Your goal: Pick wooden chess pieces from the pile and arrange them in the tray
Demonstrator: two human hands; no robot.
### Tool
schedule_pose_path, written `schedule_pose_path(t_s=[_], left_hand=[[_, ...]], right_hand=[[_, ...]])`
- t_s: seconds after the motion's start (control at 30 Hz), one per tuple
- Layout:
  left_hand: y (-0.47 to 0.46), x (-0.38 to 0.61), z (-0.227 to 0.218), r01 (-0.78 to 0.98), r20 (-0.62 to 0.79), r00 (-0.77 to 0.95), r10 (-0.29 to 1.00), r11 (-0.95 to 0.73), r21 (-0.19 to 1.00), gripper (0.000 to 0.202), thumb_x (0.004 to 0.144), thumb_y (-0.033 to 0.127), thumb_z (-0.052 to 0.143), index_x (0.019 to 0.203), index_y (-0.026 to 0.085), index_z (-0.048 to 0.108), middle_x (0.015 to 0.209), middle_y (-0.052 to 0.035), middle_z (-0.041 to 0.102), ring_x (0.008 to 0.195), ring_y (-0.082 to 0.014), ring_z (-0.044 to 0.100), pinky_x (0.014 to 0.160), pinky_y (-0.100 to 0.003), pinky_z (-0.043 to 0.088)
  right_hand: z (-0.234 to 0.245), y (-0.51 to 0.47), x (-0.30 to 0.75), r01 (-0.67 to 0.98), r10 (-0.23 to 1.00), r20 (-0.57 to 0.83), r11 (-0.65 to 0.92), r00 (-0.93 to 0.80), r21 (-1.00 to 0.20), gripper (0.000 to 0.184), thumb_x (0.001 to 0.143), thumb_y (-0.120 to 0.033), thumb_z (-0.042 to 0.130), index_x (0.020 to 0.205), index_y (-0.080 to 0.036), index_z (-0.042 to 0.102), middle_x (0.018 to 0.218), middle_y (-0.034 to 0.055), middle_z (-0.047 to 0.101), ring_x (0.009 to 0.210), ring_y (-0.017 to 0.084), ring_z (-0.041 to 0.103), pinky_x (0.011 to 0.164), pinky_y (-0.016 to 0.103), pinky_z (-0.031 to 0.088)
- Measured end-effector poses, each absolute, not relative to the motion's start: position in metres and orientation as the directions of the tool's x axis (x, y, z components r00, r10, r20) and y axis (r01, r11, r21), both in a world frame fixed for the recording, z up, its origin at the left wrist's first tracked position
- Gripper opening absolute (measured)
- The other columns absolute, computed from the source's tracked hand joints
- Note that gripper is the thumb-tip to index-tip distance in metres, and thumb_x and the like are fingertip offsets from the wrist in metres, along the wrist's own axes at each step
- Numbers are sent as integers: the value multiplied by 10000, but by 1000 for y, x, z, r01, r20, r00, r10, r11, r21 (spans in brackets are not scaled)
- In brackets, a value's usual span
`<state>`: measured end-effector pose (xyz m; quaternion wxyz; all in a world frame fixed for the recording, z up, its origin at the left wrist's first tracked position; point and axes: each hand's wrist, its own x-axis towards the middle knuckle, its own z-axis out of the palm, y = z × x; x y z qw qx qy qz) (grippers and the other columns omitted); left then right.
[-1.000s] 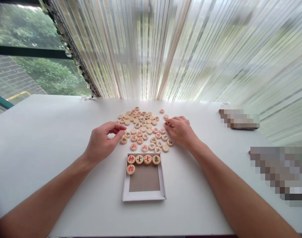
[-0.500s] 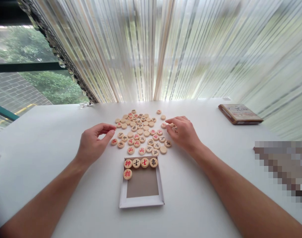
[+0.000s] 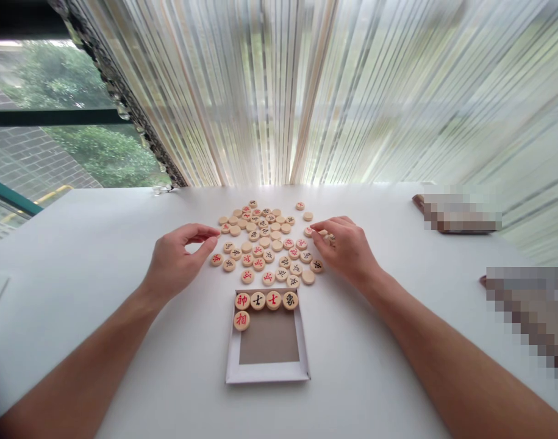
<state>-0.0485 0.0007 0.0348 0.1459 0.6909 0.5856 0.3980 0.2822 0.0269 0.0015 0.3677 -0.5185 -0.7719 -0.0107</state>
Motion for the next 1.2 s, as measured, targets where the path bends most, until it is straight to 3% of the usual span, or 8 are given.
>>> schedule_pose_path(t_s=[0.23, 1.2], left_hand=[[-2, -45, 34, 697, 387, 13, 922, -285, 657, 201, 898, 306, 664, 989, 191, 802, 1004, -62, 831, 901, -222, 752, 655, -262, 568], [-3, -43, 29, 691, 388, 54, 920, -314, 650, 177, 895, 271, 673, 982, 189, 804, 977, -50, 828, 902, -226, 756, 624, -268, 543]], right_hand=[[5, 25, 283, 811, 791, 582, 459, -188, -362, 169, 948, -246, 633, 957, -214, 799, 882, 98, 807, 905, 305, 729, 662, 394, 554], [2, 25, 282, 796, 785, 581, 485, -214, -362, 199, 945, -236, 631, 938, -184, 823, 880, 107, 821, 845, 290, 740, 659, 387, 569]])
